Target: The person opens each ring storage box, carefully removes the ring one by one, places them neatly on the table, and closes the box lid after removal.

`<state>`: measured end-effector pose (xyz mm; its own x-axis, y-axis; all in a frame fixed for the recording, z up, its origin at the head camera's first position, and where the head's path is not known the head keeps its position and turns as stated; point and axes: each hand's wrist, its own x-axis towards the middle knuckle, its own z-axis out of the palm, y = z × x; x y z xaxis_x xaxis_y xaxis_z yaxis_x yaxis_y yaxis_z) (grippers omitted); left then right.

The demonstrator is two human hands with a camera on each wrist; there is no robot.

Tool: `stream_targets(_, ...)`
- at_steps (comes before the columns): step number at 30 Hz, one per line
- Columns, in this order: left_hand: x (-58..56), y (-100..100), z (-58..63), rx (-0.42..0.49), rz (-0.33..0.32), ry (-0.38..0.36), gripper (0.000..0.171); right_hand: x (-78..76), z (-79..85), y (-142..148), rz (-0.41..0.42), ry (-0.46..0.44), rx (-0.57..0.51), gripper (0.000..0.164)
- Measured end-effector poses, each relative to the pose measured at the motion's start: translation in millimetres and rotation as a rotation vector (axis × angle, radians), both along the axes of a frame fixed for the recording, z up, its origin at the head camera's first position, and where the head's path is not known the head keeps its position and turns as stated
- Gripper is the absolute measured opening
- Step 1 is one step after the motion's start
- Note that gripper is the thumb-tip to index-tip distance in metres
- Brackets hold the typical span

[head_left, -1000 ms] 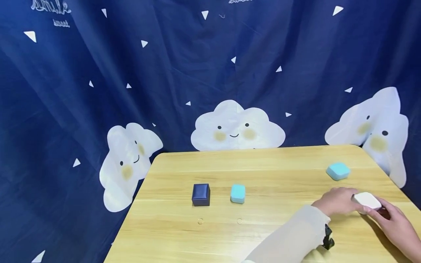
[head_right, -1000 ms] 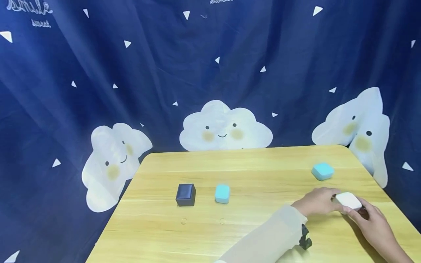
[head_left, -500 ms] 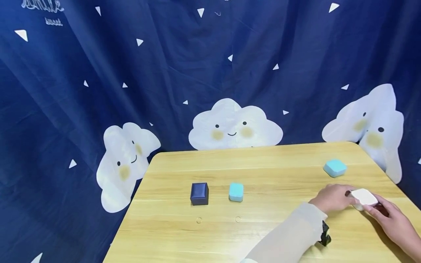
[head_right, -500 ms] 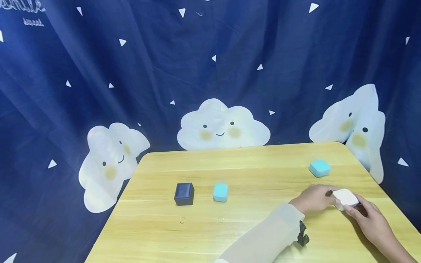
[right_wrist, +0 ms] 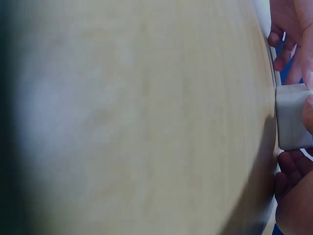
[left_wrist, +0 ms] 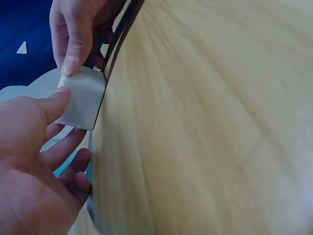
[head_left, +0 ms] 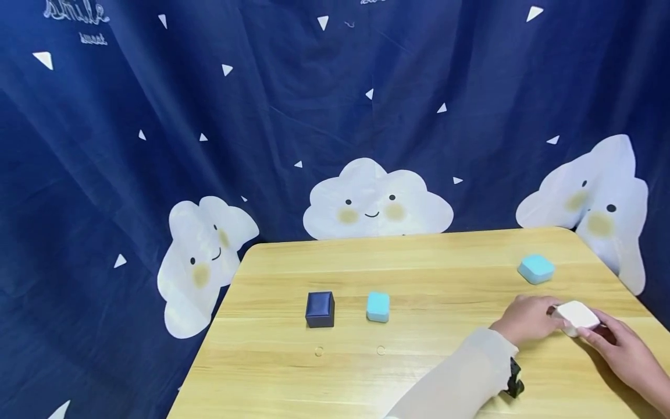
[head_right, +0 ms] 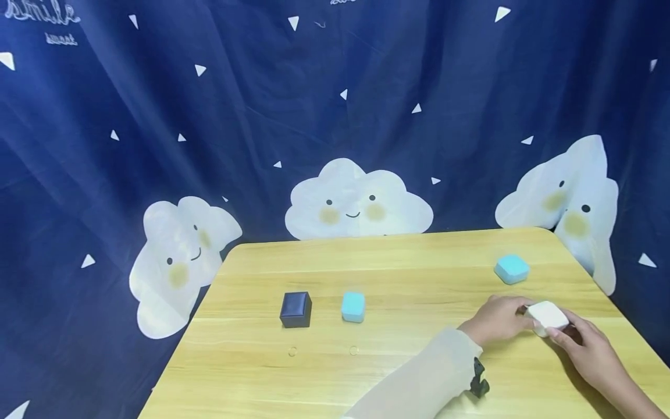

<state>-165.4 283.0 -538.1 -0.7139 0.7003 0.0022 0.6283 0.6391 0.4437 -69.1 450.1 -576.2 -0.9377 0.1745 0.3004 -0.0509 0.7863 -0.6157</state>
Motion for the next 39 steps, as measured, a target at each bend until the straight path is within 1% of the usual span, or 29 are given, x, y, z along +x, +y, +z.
stream_targets(2,0.3,-3,-2.0,0.004,-0.004,0.023,0.037,-1.6,-0.3,-3,-0.004,0.006,0.005,0.040)
stream_targets(7,-0.5,-11,-5.1,0.045,0.030,-0.014,0.038,-6.6,0.2,-10,-0.003,-0.001,0.016,0.040)
stream_targets(9,-1.4,-14,-6.1,0.063,0.047,-0.034,0.039,-8.1,-0.5,-13,0.010,0.016,0.019,0.039)
stream_targets(11,-2.5,-18,-7.0,0.071,0.048,-0.033,0.040,-9.4,-1.3,-15,0.021,0.038,0.029,0.038)
stream_targets(14,-4.3,-21,-9.1,0.071,0.046,-0.020,0.041,-11.2,-2.8,-18,0.032,0.062,0.035,0.038)
stream_targets(20,-9.8,-27,-12.0,0.052,0.037,0.017,0.041,-16.9,-3.0,-23,0.068,0.066,0.012,0.042)
stream_targets(24,-12.2,-33,-9.3,0.052,0.057,0.004,0.041,-20.4,-2.3,-27,0.119,0.121,-0.028,0.039)
stream_targets(27,-12.9,-40,-7.1,0.073,0.095,-0.024,0.040,-23.9,-0.3,-32,0.141,0.106,-0.024,0.041)
stream_targets(29,-13.4,-43,-6.8,0.081,0.111,-0.024,0.040,-26.2,1.3,-35,0.140,0.071,-0.003,0.044)
stream_targets(31,-13.9,-47,-7.1,0.090,0.123,-0.016,0.040,-28.5,2.2,-37,0.134,0.058,0.012,0.046)
stream_targets(36,-15.9,-55,-11.1,0.086,0.134,0.027,0.042,-34.6,-0.7,-43,0.193,0.132,-0.041,0.042)
stream_targets(39,-16.0,-62,-13.9,0.089,0.146,0.043,0.044,-37.9,-2.9,-48,0.232,0.149,-0.063,0.042)
